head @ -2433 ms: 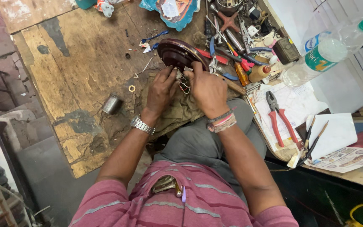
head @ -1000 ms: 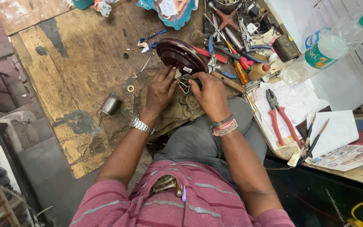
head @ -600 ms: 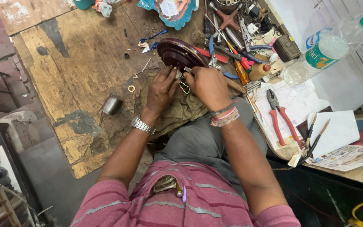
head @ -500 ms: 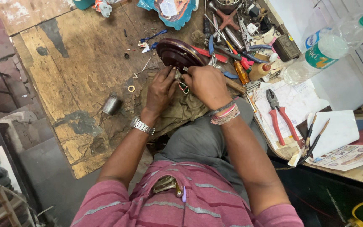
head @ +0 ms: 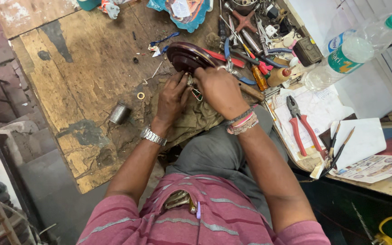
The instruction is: The person sits with a circular maroon electrical component on their lap and uses a screwdriver to adjust internal wiring and terminals. They then use a multimeter to test connections on the component.
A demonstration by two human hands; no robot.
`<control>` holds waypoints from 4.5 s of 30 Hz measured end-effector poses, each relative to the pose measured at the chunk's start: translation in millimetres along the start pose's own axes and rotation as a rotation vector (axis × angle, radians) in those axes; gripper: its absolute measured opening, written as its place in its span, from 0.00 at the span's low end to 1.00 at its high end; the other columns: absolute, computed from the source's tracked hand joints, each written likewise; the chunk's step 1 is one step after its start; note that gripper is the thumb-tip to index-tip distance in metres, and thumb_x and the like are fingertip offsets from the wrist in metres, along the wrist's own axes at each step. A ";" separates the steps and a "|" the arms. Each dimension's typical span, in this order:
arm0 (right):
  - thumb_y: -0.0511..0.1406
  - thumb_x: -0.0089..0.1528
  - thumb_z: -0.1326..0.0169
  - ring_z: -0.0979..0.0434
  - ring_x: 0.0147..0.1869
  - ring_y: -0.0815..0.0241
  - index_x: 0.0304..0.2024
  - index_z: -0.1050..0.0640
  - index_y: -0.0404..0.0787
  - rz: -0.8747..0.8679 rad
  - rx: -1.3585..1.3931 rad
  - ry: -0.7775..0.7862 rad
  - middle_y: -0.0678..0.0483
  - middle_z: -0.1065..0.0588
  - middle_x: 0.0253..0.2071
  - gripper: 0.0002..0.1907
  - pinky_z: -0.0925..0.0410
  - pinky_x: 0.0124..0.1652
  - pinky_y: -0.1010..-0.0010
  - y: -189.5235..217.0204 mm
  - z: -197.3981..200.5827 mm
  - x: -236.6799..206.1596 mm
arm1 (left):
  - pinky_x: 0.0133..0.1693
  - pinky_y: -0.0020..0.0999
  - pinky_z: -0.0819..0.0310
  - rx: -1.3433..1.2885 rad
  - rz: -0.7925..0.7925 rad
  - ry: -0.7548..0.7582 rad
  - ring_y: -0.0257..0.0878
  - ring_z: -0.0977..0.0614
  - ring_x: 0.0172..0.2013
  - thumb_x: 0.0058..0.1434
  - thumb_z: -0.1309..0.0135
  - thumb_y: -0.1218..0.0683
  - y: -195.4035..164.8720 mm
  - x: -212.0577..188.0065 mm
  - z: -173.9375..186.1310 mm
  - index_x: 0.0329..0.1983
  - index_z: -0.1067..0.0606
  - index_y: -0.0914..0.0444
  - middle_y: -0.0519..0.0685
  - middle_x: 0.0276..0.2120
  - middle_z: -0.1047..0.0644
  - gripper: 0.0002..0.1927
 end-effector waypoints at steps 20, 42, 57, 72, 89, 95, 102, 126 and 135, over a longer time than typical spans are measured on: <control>0.41 0.65 0.45 0.24 0.43 0.41 0.53 0.27 0.40 -0.100 0.062 -0.004 0.43 0.27 0.40 0.17 0.31 0.38 0.53 5.7 9.6 -2.1 | 0.53 0.45 0.24 -0.008 -0.022 -0.006 0.56 0.20 0.53 0.64 0.38 0.59 -1.6 3.0 -0.3 0.60 0.26 0.67 0.60 0.56 0.24 0.21; 0.31 0.59 0.41 0.25 0.47 0.40 0.46 0.24 0.39 0.020 0.127 -0.151 0.41 0.27 0.40 0.13 0.32 0.44 0.53 -1.7 1.1 -24.4 | 0.54 0.45 0.24 0.006 -0.044 -0.027 0.57 0.20 0.54 0.65 0.38 0.57 -1.4 1.0 -0.5 0.61 0.26 0.67 0.59 0.56 0.23 0.22; 0.36 0.62 0.38 0.22 0.43 0.40 0.39 0.20 0.38 -0.195 0.332 -0.211 0.43 0.23 0.36 0.08 0.31 0.43 0.53 -19.5 -12.0 -34.3 | 0.55 0.45 0.24 0.002 -0.005 -0.014 0.56 0.20 0.55 0.65 0.38 0.57 -0.2 -0.2 -3.5 0.61 0.25 0.67 0.60 0.56 0.23 0.22; 0.42 0.66 0.43 0.23 0.42 0.43 0.44 0.24 0.39 -0.165 0.041 0.029 0.45 0.25 0.37 0.13 0.32 0.40 0.52 -1.3 -0.8 -12.3 | 0.54 0.45 0.24 -0.013 -0.005 -0.019 0.57 0.20 0.54 0.65 0.38 0.57 -4.5 1.6 0.8 0.61 0.26 0.67 0.60 0.55 0.23 0.21; 0.33 0.69 0.51 0.24 0.47 0.45 0.59 0.28 0.41 -0.083 -0.121 0.107 0.47 0.29 0.43 0.15 0.30 0.43 0.55 16.1 20.8 0.4 | 0.53 0.46 0.24 -0.055 0.006 -0.024 0.57 0.20 0.52 0.65 0.40 0.58 -7.0 10.6 0.8 0.60 0.26 0.67 0.61 0.56 0.24 0.20; 0.35 0.61 0.46 0.24 0.44 0.42 0.55 0.26 0.43 0.080 0.053 -0.185 0.45 0.30 0.42 0.18 0.29 0.39 0.55 27.4 39.6 -6.1 | 0.54 0.45 0.24 -0.047 0.003 -0.014 0.57 0.20 0.54 0.64 0.38 0.58 -8.7 13.5 1.1 0.53 0.25 0.65 0.60 0.56 0.23 0.16; 0.39 0.66 0.43 0.23 0.43 0.44 0.42 0.20 0.43 -0.098 0.033 -0.060 0.46 0.27 0.38 0.07 0.31 0.39 0.53 2.1 33.8 -9.4 | 0.53 0.46 0.24 -0.023 -0.006 -0.001 0.58 0.20 0.53 0.66 0.39 0.57 -16.5 19.6 7.7 0.61 0.26 0.67 0.62 0.56 0.23 0.21; 0.33 0.63 0.40 0.22 0.47 0.42 0.44 0.20 0.39 -0.398 0.304 -0.278 0.43 0.23 0.42 0.07 0.30 0.47 0.55 -64.6 -84.4 -86.2 | 0.55 0.46 0.24 -0.009 0.016 -0.006 0.59 0.20 0.54 0.67 0.41 0.58 -13.0 10.0 -1.5 0.62 0.27 0.67 0.62 0.57 0.24 0.21; 0.36 0.58 0.39 0.23 0.43 0.38 0.44 0.23 0.35 -0.264 0.163 -0.059 0.42 0.23 0.41 0.14 0.31 0.43 0.50 -37.5 -107.1 -61.2 | 0.55 0.45 0.24 -0.023 0.035 -0.016 0.58 0.19 0.54 0.67 0.40 0.58 -13.3 7.3 -1.1 0.62 0.27 0.67 0.63 0.57 0.23 0.21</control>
Point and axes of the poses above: each hand's wrist, its own x-axis towards the middle knuckle, its own z-axis out of the back of the hand, y = z × x, the point moved 4 cm from there along x, towards the middle knuckle
